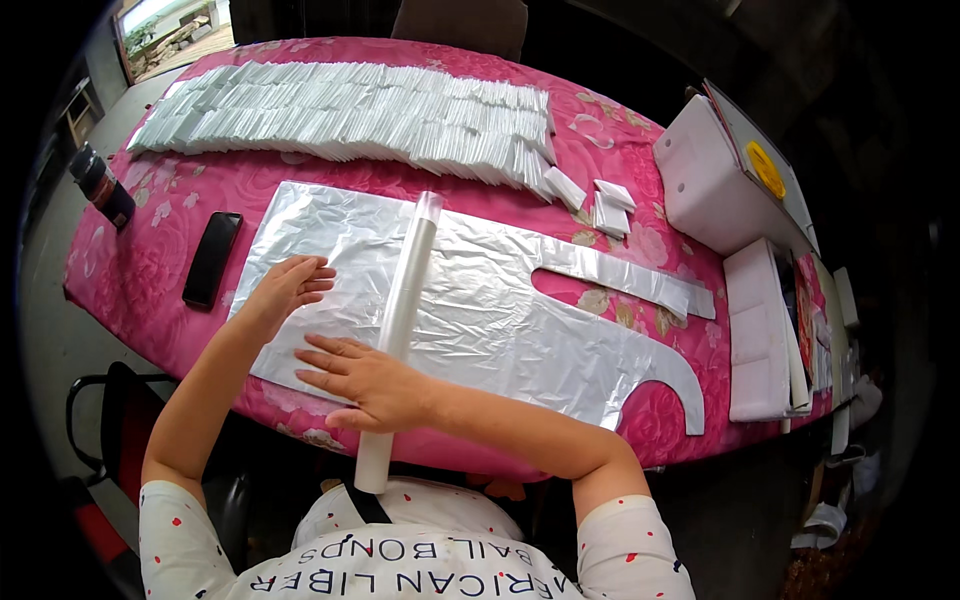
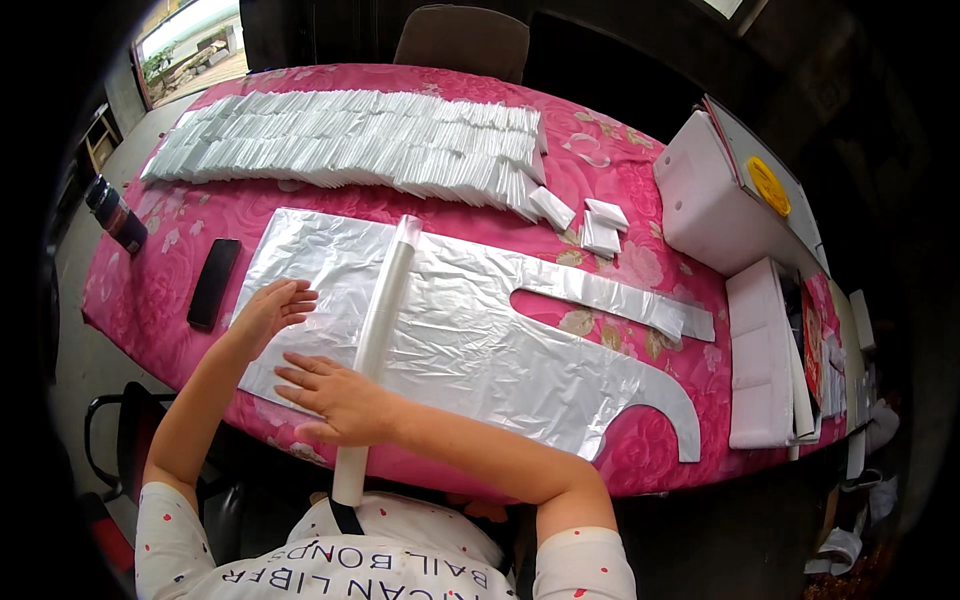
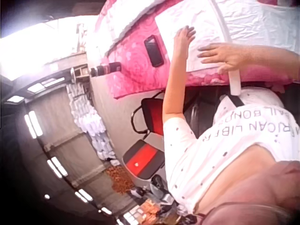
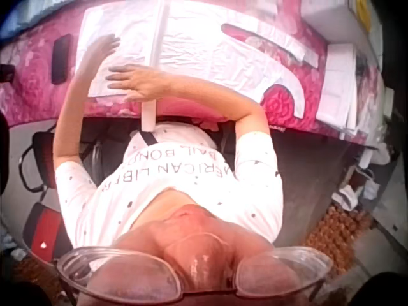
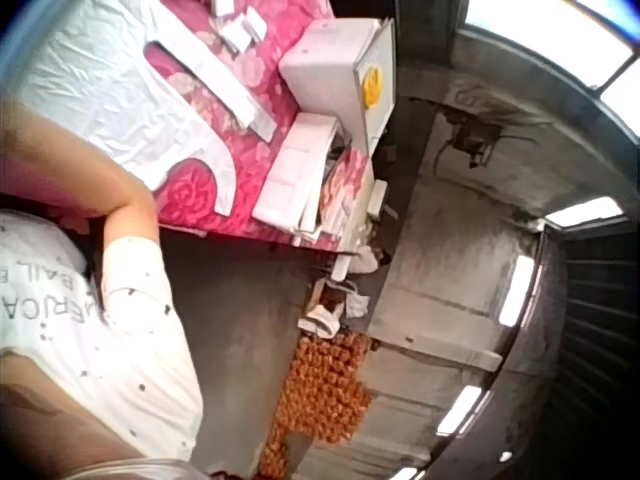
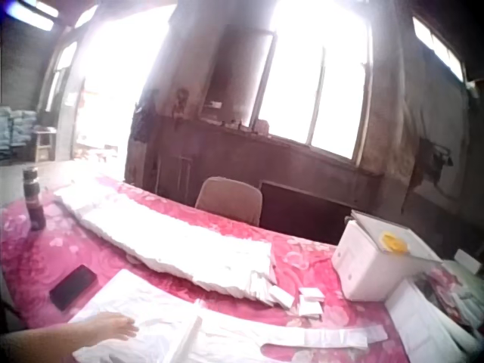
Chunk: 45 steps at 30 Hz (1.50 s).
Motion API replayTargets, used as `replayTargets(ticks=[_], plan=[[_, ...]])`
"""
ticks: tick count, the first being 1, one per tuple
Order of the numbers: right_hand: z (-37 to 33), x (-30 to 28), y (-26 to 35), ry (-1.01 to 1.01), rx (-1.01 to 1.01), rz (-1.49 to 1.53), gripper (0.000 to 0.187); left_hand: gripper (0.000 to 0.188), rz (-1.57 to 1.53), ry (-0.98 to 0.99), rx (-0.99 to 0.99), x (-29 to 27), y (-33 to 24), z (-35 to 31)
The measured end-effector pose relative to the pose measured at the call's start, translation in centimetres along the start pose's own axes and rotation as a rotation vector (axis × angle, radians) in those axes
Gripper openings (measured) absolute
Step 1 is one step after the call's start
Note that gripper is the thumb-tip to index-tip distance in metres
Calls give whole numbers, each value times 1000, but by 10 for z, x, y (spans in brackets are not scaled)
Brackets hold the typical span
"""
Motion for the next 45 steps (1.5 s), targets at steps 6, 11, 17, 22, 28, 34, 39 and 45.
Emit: replayTargets(ticks=[6,11,17,22,28,34,39,45], plan=[[9,-37,-38,-103,101,-135,48,32,58,-181,-117,-58,35,-113],[40,-16,-82,-9,177,-402,54,32,137,-253,-56,-55,51,-169],[140,6,-96,7,300,-365,56,59,819,-356,-72,-25,42,-182],[161,2,-101,-423,540,-207,62,76,1042,-491,-117,-25,41,-186],[124,-1,-129,-933,404,877,85,67,-185,-52,-74,1,64,-173],[71,-41,-85,-883,28,1652,62,77,-676,312,-91,65,40,-147],[11,-51,-74,-1029,115,1498,62,58,-366,326,-216,97,46,-126],[-49,-24,-58,-1114,271,1496,59,65,-482,484,-256,137,70,-113]])
Point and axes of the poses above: each hand's wrist, its own z-axis towards the middle knuckle, its own x-axis out of the palm, y = z × x, the point moved 8 cm from there along z, towards the middle knuckle, and after that the axes turned 14 degrees about y, right-handed, at the moved point
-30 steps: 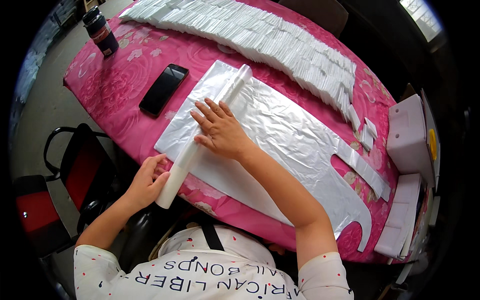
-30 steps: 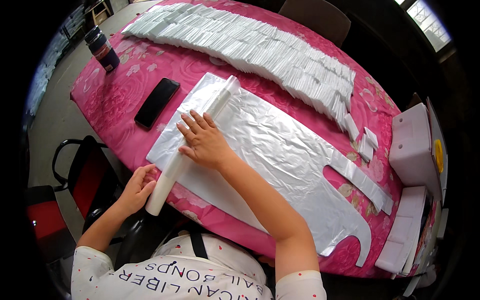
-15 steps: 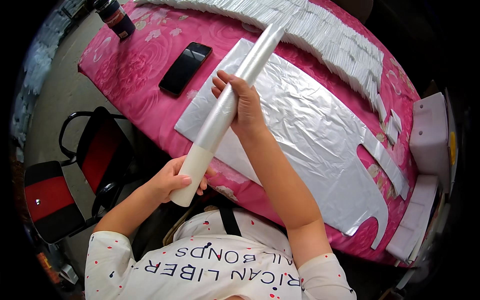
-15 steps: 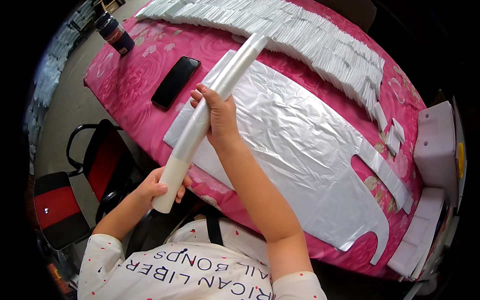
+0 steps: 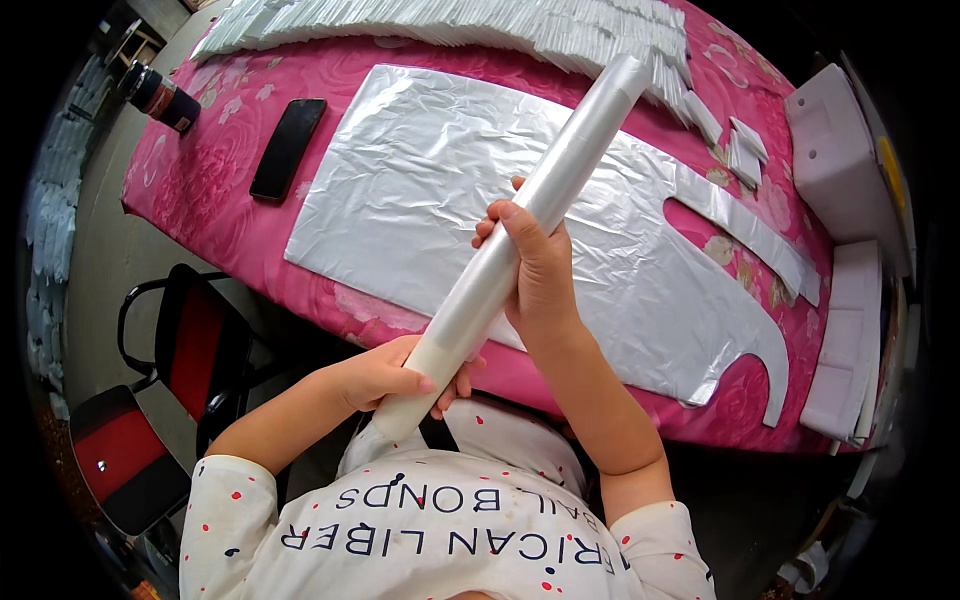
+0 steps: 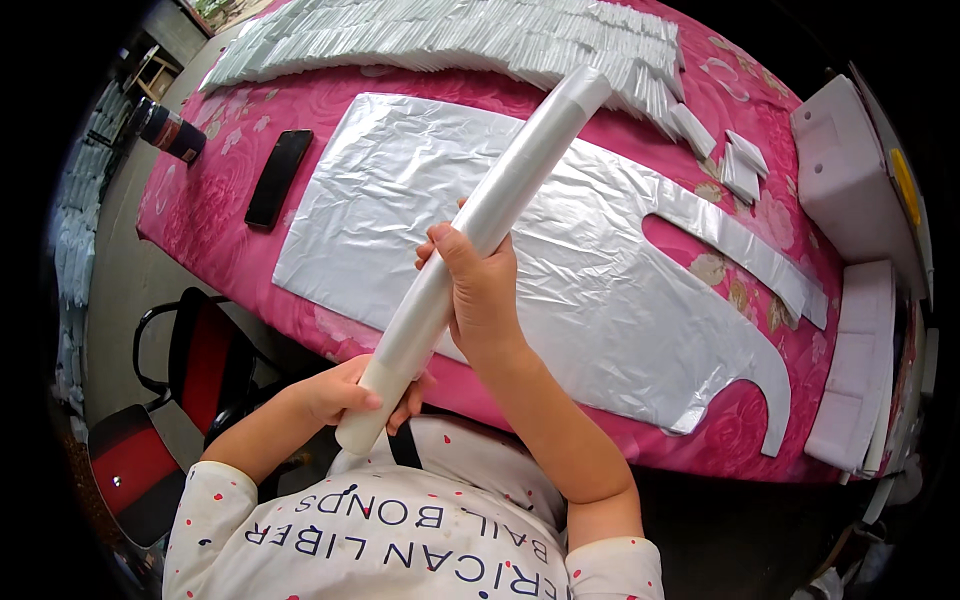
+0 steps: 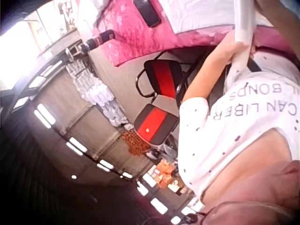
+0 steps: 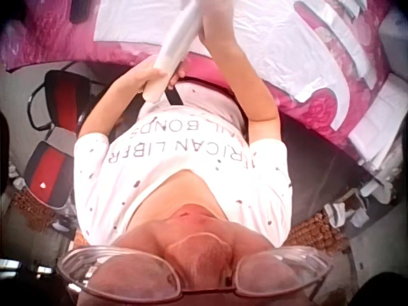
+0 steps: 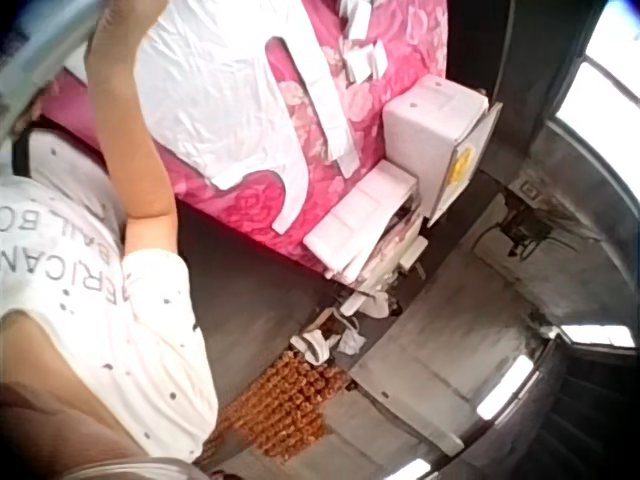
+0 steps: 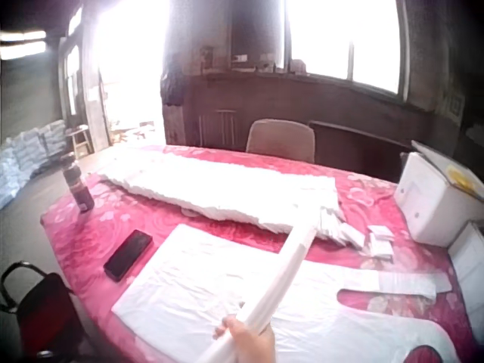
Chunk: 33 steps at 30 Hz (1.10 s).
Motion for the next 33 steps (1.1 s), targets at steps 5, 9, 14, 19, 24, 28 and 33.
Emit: replayTargets(ticks=[5,9,14,19,24,28,33], plan=[[-36,-43,-33,-175,164,-66,59,62,176,-293,-87,-14,16,17],[-29,-92,1,-231,82,-15,58,53,123,-166,-269,-13,39,13],[-24,-176,110,-392,-225,-412,44,58,110,-45,-366,-9,53,-3],[-53,-119,162,-109,-332,-611,17,71,118,-78,-395,-14,61,-9],[-138,42,186,901,-610,-469,12,73,90,-76,-401,-12,62,-10],[-167,83,192,962,-683,-348,10,73,110,-61,-404,-10,60,-9],[-173,104,188,828,-719,-152,9,71,123,-59,-393,-12,62,-9]])
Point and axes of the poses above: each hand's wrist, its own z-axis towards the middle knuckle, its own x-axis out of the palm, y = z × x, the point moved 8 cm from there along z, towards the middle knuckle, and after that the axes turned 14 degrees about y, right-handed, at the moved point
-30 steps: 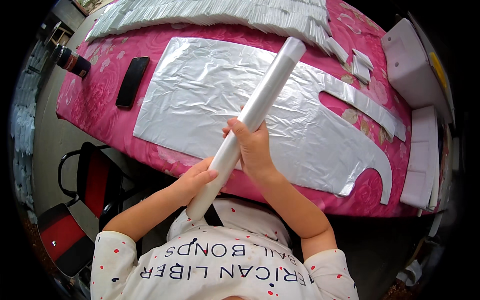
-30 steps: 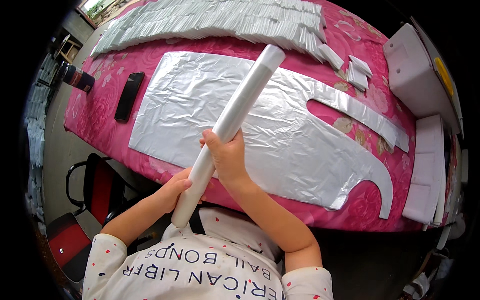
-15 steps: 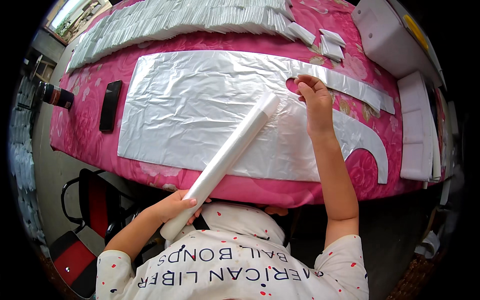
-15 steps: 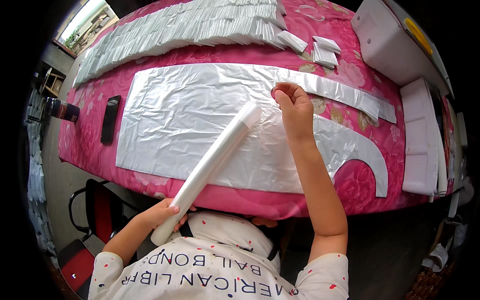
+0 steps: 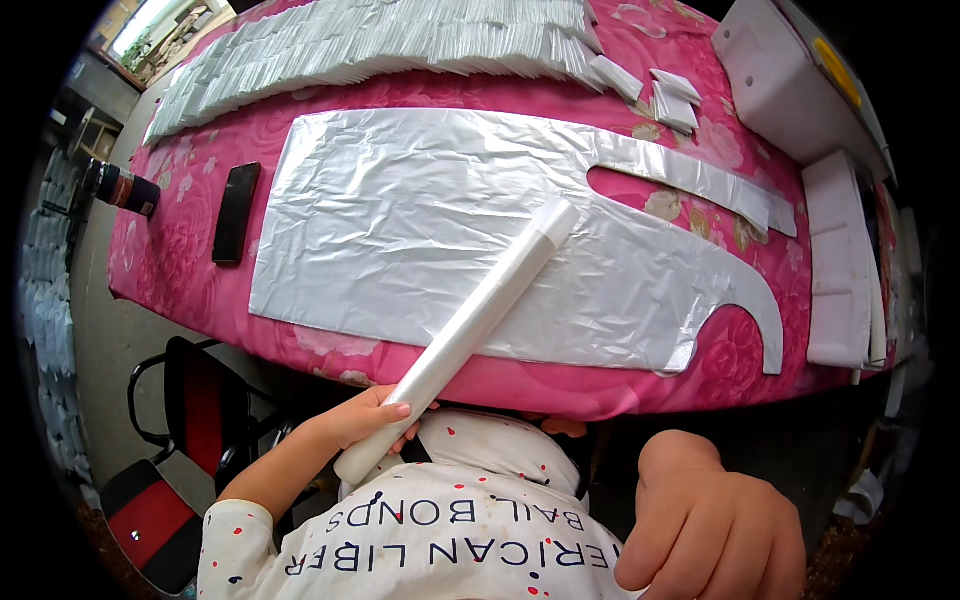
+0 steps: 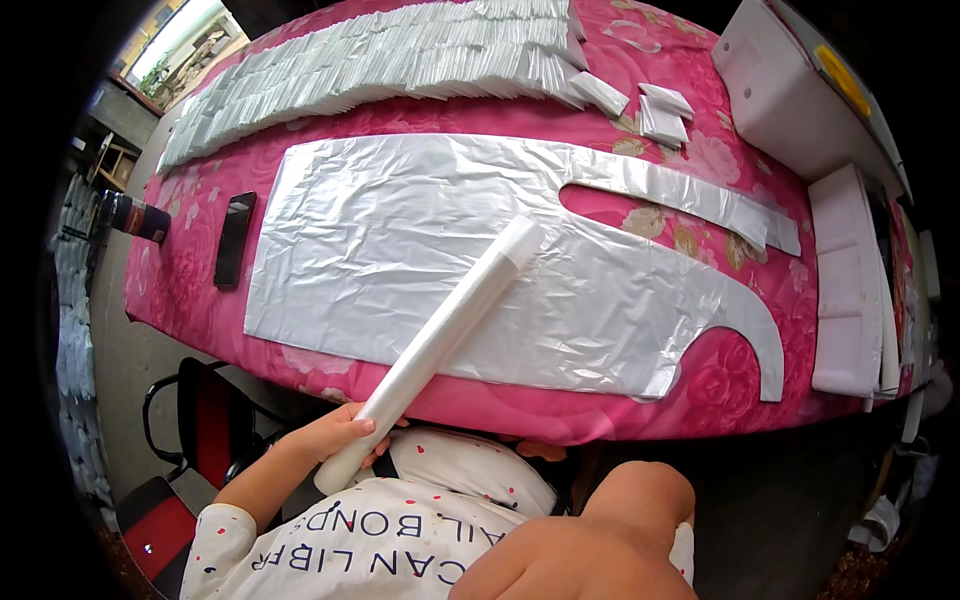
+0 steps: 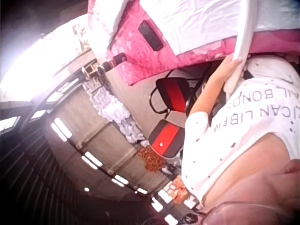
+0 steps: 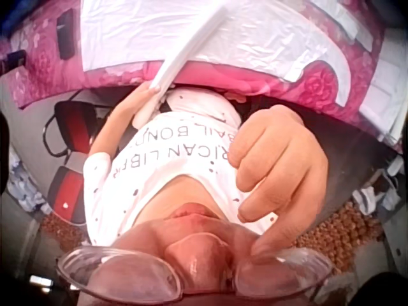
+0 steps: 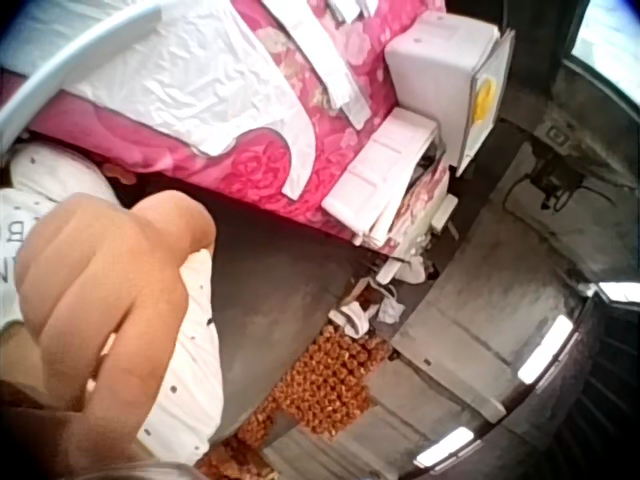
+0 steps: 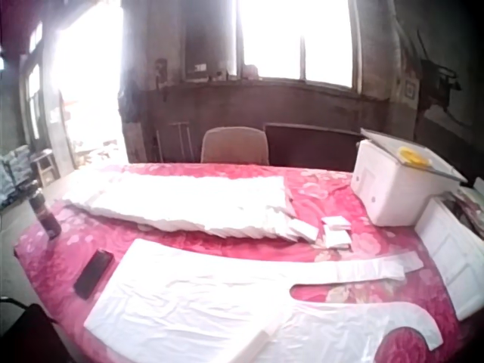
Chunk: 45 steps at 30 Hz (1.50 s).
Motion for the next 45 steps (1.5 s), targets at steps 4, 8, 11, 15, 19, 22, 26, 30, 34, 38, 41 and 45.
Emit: replayTargets(ticks=[4,8,11,15,19,22,26,30,34,38,41,45], plan=[[6,6,-3,-50,-36,101,7,71,19,12,23,-1,0,1],[13,10,-8,62,-37,250,7,71,30,7,5,0,2,0],[12,11,-9,79,13,320,8,71,33,12,6,1,4,0],[13,8,-11,97,58,384,9,71,36,12,-4,1,0,0],[9,2,-13,115,125,430,10,71,17,-1,-14,0,2,-1],[1,-14,-20,147,262,464,11,73,11,-3,-18,-1,5,0],[-54,-78,-48,-212,649,70,35,75,5,1,-17,0,3,-2],[-121,-196,-74,-564,988,-639,29,77,7,13,-29,0,3,0],[-155,-246,-85,-559,1230,-783,29,76,5,4,-30,-1,3,0],[-159,-243,-111,-448,1394,-534,28,75,-15,10,-29,-2,5,-1],[-158,-234,-123,-359,1488,-468,24,76,-25,26,-34,-2,4,-2],[-164,-235,-135,-193,1507,-394,18,77,-27,45,-23,-3,4,-1]])
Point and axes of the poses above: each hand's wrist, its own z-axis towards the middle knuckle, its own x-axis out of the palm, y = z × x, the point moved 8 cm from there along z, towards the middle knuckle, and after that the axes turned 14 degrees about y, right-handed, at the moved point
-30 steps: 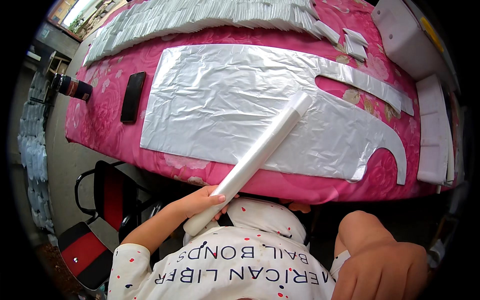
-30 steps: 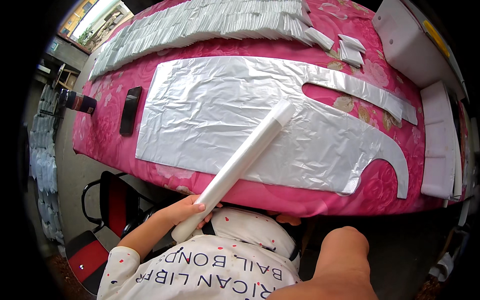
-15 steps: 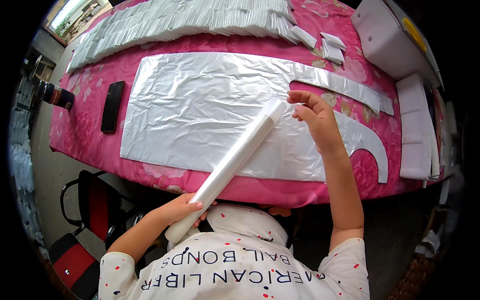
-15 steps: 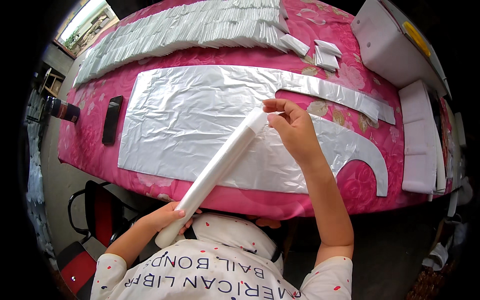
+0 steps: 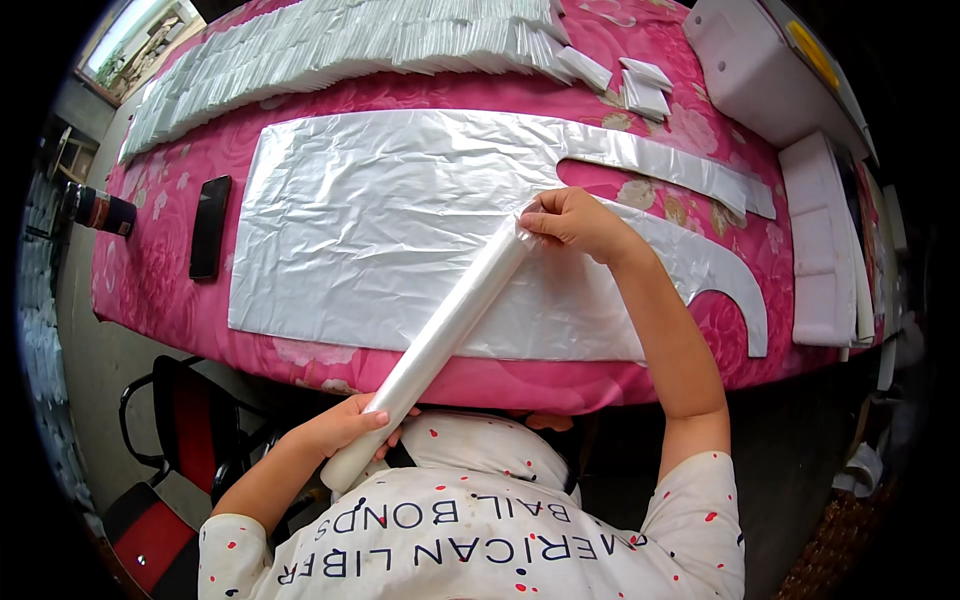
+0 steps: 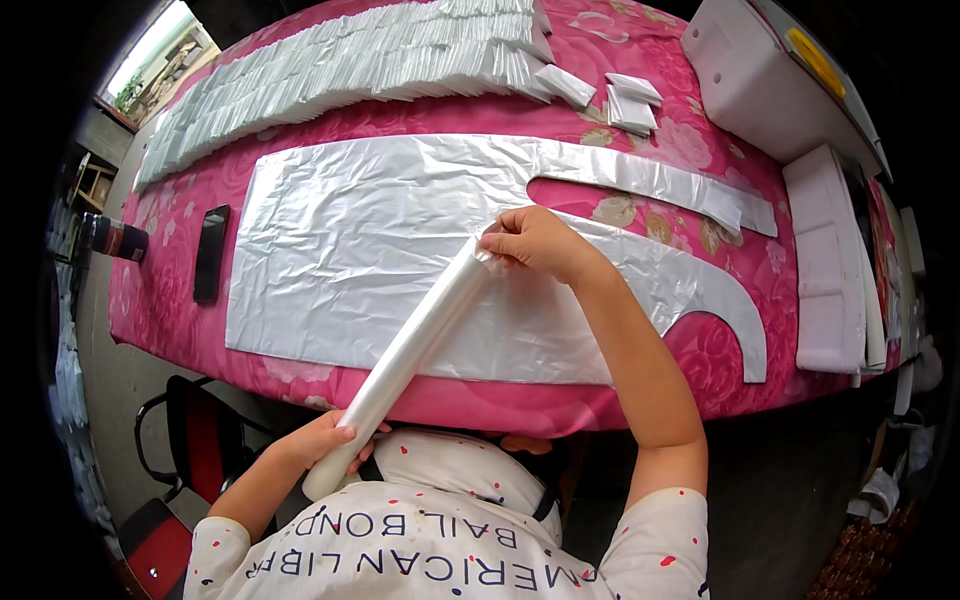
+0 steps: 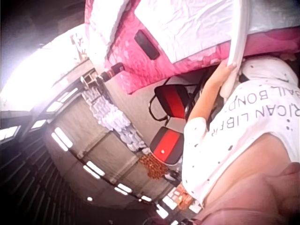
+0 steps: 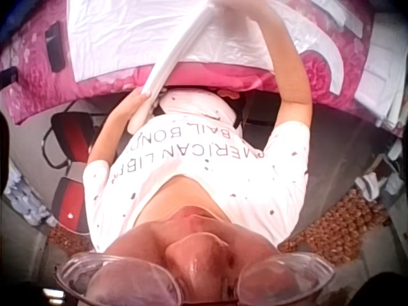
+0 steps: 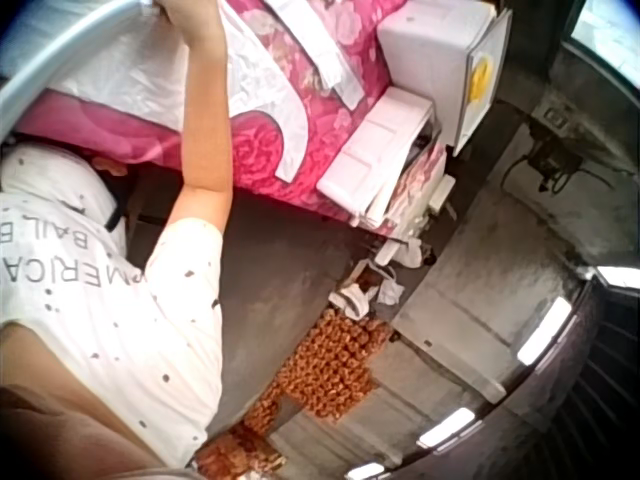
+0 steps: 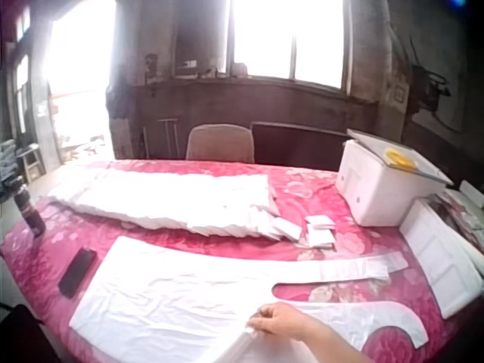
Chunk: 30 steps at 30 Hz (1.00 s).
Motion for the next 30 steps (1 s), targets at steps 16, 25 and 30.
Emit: replayTargets(ticks=[16,25,30], plan=[[-142,-196,-50,-990,87,-328,22,47,379,123,-274,-13,4,-63],[-24,-106,9,-619,-82,-445,24,44,1595,-265,25,19,-154,4],[21,-72,34,-486,-69,-507,24,49,2041,-383,582,49,-180,31]])
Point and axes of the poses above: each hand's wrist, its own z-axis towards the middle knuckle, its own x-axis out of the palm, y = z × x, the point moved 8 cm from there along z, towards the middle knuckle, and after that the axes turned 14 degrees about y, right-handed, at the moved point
